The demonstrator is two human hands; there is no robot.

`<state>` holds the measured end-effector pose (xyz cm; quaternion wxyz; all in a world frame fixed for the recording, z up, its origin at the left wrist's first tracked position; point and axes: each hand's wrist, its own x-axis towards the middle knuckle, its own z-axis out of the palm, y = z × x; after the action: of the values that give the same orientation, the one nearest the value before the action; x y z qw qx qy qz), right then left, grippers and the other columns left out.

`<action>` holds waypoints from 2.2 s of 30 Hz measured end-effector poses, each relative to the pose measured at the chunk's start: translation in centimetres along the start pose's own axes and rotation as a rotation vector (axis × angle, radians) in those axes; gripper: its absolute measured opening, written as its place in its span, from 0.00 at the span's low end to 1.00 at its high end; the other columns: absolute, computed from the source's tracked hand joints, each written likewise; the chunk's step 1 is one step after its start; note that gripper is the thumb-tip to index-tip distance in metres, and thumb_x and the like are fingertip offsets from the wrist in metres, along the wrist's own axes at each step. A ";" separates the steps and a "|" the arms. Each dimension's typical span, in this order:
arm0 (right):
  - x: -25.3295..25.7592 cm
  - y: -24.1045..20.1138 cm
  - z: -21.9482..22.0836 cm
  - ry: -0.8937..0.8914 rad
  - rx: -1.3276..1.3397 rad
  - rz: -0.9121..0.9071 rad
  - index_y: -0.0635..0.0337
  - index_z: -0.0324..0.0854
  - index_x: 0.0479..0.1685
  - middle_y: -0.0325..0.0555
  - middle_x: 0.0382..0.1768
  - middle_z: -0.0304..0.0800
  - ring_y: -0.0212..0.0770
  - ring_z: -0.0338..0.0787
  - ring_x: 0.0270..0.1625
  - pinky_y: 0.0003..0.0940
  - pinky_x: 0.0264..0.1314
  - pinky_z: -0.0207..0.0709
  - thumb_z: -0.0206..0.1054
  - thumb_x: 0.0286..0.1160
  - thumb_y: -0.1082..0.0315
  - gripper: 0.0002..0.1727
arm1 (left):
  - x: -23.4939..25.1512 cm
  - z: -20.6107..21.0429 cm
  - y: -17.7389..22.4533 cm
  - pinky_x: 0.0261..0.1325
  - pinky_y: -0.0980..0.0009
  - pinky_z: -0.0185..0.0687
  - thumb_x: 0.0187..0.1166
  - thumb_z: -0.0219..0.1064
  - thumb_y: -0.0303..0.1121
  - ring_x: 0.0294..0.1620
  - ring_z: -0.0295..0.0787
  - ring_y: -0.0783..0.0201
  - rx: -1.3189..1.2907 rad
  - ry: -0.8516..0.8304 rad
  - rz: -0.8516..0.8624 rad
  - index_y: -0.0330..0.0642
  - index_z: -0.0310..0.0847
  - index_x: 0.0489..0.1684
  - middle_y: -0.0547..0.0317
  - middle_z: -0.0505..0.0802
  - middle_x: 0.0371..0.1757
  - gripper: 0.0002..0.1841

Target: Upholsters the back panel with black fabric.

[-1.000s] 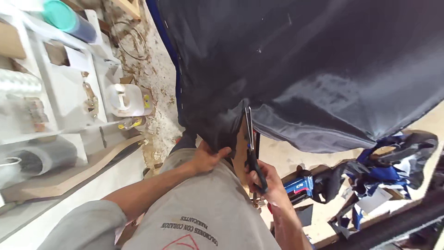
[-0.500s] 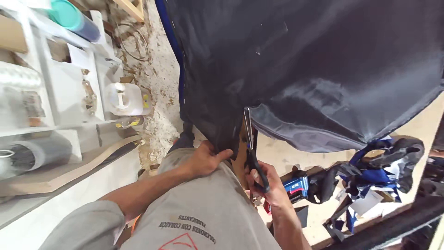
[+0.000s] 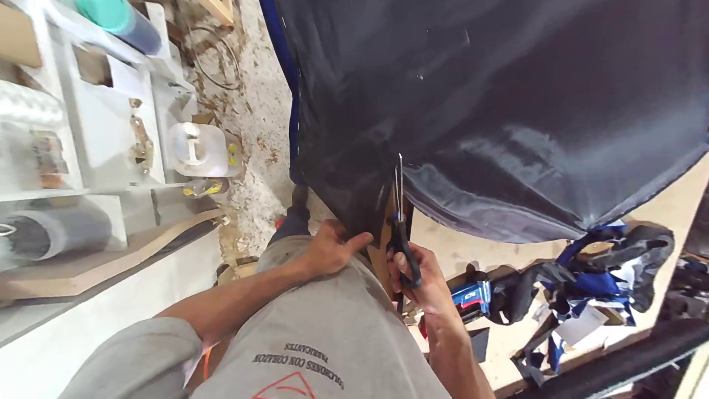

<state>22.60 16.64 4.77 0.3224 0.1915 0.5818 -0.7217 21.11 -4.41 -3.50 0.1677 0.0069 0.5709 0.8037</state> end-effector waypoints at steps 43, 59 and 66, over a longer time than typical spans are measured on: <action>-1.9 -6.1 -8.6 0.574 -1.134 -0.855 0.65 0.90 0.52 0.54 0.46 0.94 0.39 0.94 0.46 0.34 0.46 0.90 0.70 0.80 0.64 0.13 | 9.0 0.1 7.8 0.42 0.58 0.86 0.76 0.69 0.29 0.43 0.92 0.52 1.488 0.338 0.562 0.45 0.94 0.43 0.53 0.95 0.42 0.08; 13.8 -11.4 -0.5 0.114 -1.473 -1.387 0.58 0.93 0.45 0.49 0.43 0.94 0.49 0.93 0.45 0.42 0.42 0.86 0.65 0.82 0.67 0.10 | 5.8 -4.8 10.7 0.62 0.50 0.84 0.71 0.78 0.40 0.59 0.88 0.47 1.361 0.107 0.318 0.44 0.87 0.64 0.47 0.92 0.57 0.22; 11.5 -8.1 1.4 0.394 -1.380 -1.335 0.56 0.92 0.50 0.52 0.48 0.93 0.50 0.92 0.53 0.43 0.50 0.86 0.67 0.80 0.66 0.10 | 6.1 -4.3 8.9 0.42 0.55 0.88 0.80 0.67 0.30 0.41 0.93 0.49 1.527 0.259 0.593 0.40 0.93 0.47 0.48 0.95 0.40 0.09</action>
<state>8.90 13.44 3.44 -0.2137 -0.2904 0.9083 -0.2121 12.13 -9.29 2.09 -0.1689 0.1765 0.9488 0.2000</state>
